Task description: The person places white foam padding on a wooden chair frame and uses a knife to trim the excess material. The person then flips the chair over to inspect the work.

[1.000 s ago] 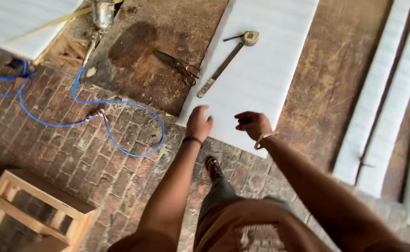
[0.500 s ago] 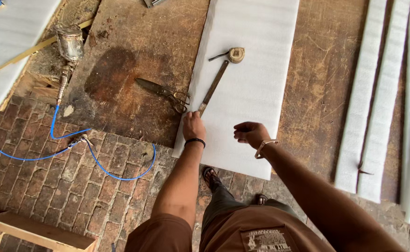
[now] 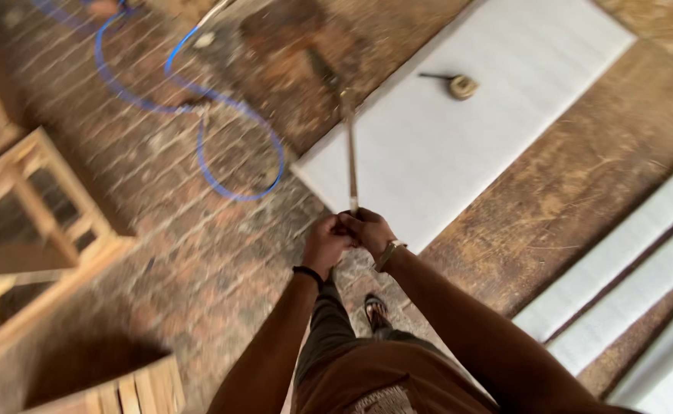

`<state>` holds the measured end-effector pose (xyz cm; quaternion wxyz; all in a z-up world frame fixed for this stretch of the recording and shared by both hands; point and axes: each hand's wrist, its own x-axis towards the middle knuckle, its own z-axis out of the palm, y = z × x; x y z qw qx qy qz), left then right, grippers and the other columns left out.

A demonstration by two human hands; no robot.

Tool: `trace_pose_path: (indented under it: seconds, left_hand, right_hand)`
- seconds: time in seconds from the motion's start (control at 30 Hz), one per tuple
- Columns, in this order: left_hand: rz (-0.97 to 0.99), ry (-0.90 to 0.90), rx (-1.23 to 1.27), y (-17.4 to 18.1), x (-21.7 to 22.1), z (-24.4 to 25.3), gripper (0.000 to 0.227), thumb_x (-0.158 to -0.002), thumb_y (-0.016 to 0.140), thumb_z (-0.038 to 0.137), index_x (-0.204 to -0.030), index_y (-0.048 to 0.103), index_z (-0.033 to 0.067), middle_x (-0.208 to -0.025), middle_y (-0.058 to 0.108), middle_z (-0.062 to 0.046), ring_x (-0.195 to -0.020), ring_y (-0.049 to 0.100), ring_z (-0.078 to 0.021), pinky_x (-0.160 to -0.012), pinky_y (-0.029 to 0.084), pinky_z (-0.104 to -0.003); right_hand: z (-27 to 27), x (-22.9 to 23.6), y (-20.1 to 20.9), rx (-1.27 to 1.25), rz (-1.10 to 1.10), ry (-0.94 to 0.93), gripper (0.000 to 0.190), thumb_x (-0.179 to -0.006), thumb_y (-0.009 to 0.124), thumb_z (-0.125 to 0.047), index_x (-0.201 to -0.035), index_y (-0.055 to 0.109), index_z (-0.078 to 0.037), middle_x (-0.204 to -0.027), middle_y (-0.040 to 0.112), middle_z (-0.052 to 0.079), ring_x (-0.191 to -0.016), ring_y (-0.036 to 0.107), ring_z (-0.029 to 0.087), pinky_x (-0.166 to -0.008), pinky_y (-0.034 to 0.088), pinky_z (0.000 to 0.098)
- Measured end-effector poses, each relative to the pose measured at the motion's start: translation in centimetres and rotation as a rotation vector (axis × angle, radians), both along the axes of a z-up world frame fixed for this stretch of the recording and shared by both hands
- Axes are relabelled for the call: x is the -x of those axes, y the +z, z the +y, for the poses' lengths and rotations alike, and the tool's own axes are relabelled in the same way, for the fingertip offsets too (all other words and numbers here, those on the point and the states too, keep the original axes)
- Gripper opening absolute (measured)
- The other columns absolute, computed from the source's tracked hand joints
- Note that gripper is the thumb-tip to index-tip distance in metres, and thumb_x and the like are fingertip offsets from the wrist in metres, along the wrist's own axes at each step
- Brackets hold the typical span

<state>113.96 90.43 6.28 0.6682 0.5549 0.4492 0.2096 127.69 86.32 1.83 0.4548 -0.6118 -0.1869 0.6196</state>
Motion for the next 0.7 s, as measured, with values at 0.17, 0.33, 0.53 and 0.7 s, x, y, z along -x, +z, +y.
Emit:
trace_pose_path:
  seconds: [0.17,0.33,0.53,0.7]
  left_hand:
    - [0.287,0.423,-0.2,4.6,10.8,-9.4,0.03,-0.091,0.073,0.019,-0.117,0.072,0.0031,-0.095,0.078,-0.007,-0.078,0.072,-0.0152,-0.062,0.058,-0.03]
    - [0.173,0.924,-0.059,7.1,21.7,-20.2,0.028,-0.096,0.064,0.027,-0.116,0.07,0.0067,-0.085,0.076,-0.002,-0.067,0.071,-0.0115,-0.055,0.057,-0.028]
    - [-0.231,1.45,-0.135,7.2,30.8,-34.5,0.031,-0.104,0.059,0.032,-0.105,0.072,0.0039,-0.067,0.061,0.001,-0.05,0.046,-0.0065,-0.044,0.035,-0.024]
    - [-0.23,1.844,-0.336,6.6,37.7,-47.4,0.04,-0.11,0.053,0.036,-0.094,0.07,0.0032,-0.068,0.058,0.004,-0.057,0.043,-0.0036,-0.049,0.033,-0.022]
  right_hand:
    - [-3.1,10.1,-0.3,-0.389,0.255,0.151,0.021,-0.101,0.067,-0.01,-0.116,0.07,0.005,-0.114,0.073,0.019,-0.097,0.073,0.021,-0.087,0.06,0.0368]
    - [-8.3,21.7,6.0,-0.174,0.496,0.448,0.017,-0.099,0.061,-0.011,-0.109,0.068,0.001,-0.121,0.073,0.017,-0.098,0.073,0.031,-0.087,0.063,0.0454]
    - [-18.6,34.9,12.0,0.024,0.812,0.91,0.018,-0.1,0.057,-0.014,-0.107,0.065,0.001,-0.127,0.071,0.022,-0.113,0.07,0.036,-0.095,0.054,0.0533]
    - [-31.2,45.6,12.0,0.216,0.794,1.131,0.018,-0.1,0.059,-0.013,-0.106,0.068,0.001,-0.123,0.071,0.02,-0.117,0.068,0.033,-0.106,0.05,0.0466]
